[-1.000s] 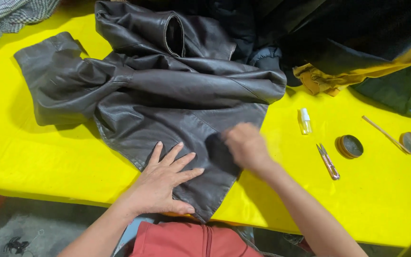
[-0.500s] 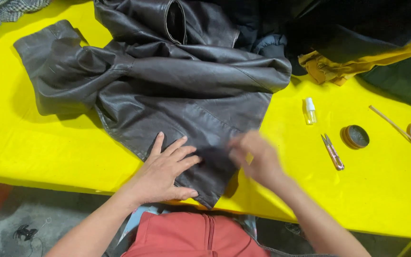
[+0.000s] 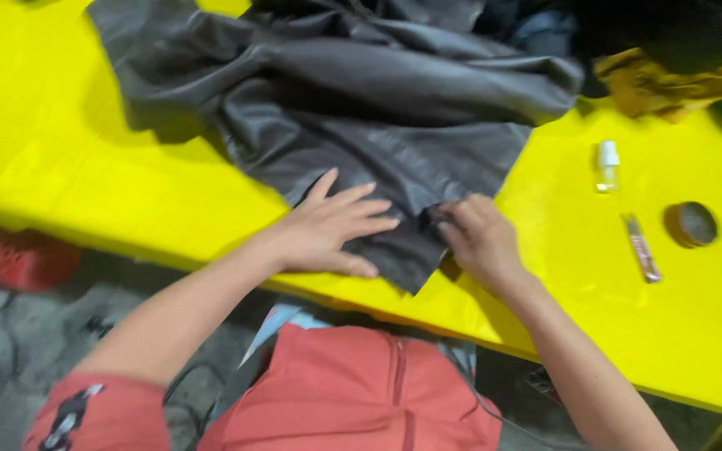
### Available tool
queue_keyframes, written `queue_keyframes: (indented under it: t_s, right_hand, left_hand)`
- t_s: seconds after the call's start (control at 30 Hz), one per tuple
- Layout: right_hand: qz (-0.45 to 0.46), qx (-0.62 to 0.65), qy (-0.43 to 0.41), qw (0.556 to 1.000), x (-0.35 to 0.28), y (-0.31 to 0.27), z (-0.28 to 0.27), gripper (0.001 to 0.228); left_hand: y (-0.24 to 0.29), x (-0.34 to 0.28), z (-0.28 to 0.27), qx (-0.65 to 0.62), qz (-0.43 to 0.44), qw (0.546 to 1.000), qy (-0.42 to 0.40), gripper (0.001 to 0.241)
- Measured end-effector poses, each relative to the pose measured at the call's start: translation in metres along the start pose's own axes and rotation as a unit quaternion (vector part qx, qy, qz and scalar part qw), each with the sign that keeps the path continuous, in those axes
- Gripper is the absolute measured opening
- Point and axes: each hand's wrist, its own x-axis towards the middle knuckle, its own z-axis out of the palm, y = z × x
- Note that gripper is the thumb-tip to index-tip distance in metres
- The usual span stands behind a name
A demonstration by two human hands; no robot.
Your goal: The person is repairing a leather jacket by applying a repair compound to the seams, drying it with a hairdryer, and smoothing the surface.
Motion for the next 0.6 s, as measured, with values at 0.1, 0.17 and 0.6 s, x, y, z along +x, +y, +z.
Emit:
queue_keyframes:
  t_s: [0.1, 0.17, 0.6]
  right_hand:
    - [-0.007, 0.011, 0.042, 0.999, 0.006, -0.009, -0.002, 0.028]
    - [-0.013, 0.023, 0.072, 0.997, 0.005, -0.027, -0.013, 0.023]
    - [0.019, -0.044, 0.067, 0.997, 0.020, -0.032, -0.021, 0.027]
  left_hand:
    - [-0.004, 0.006, 0.003, 0.029, -0.004, 0.999, 0.017, 0.074]
    - [-0.009, 0.012, 0.007, 0.059, 0.002, 0.998, 0.021, 0.075]
    - [-0.022, 0.021, -0.012, 0.010, -0.003, 0.995, -0.097, 0.088]
